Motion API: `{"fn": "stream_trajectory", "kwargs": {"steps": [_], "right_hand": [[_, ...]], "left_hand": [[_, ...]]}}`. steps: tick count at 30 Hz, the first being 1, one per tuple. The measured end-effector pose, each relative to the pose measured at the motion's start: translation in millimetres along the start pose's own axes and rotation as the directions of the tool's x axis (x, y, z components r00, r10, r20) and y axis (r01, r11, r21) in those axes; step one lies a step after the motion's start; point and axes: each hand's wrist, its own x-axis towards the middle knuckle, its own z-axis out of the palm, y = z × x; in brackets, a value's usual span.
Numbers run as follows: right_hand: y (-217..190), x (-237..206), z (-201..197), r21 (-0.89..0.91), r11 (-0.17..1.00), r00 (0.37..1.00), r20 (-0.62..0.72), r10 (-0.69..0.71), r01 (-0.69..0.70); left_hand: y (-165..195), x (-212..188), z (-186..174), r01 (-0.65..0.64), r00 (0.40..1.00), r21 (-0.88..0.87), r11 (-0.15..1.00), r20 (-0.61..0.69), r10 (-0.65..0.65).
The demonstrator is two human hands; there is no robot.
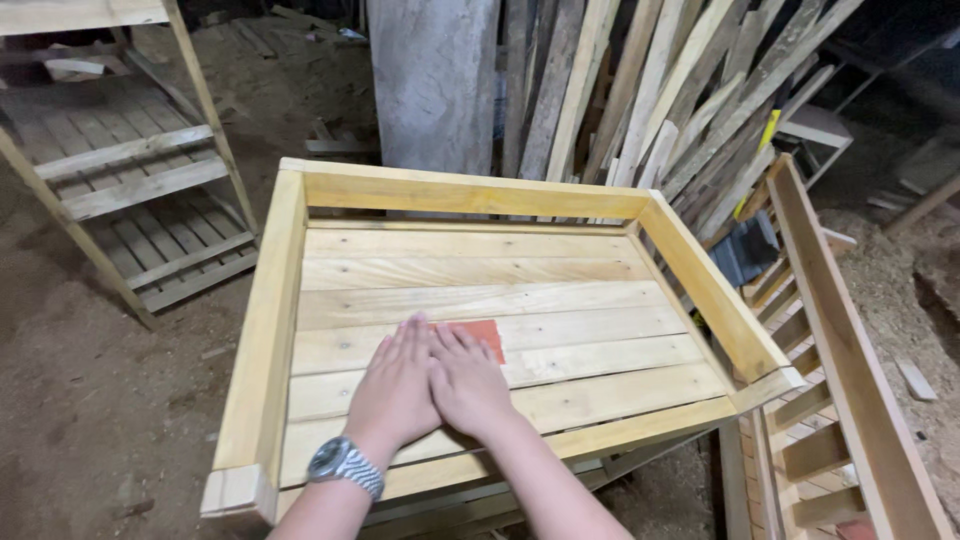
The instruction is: The person sands the surface and edges of a wooden tray-like furniture frame by hand using a piece of sandpaper. Midway, they tear a fresh sheet of sandpaper from a paper backing and continue sanding the tabletop and rails.
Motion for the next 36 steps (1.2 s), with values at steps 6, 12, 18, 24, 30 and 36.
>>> {"fn": "stream_trajectory", "kwargs": {"steps": [6,12,18,24,30,36], "right_hand": [[108,-17,-56,0.038,0.992,0.985,-0.117,0.126,-0.122],[102,-19,-85,-0.148,0.899,0.909,-0.124,0.397,-0.413],[-29,-30,-41,-0.019,0.998,0.994,-0.09,-0.056,0.055],[-22,-41,-69,0.088,0.991,0.989,-0.113,-0.093,0.103],[4,-22,-38,0.536,0.843,0.952,-0.273,0.135,0.034],[44,1,-31,0.869,0.374,0.919,0.196,0.341,-0.324]], "left_hand": [[8,-7,-13,0.092,0.99,-0.073,0.993,0.116,-0.083],[8,-8,-17,0.075,0.99,-0.071,0.995,0.125,-0.066],[-18,4,15,-0.063,0.993,-0.263,0.963,-0.116,0.033],[-45,16,43,-0.076,0.977,-0.671,0.738,-0.199,-0.08],[-35,25,38,-0.093,0.981,-0.859,0.503,-0.164,-0.1],[-6,23,33,-0.138,0.987,-0.722,0.678,-0.157,0.034]]}}
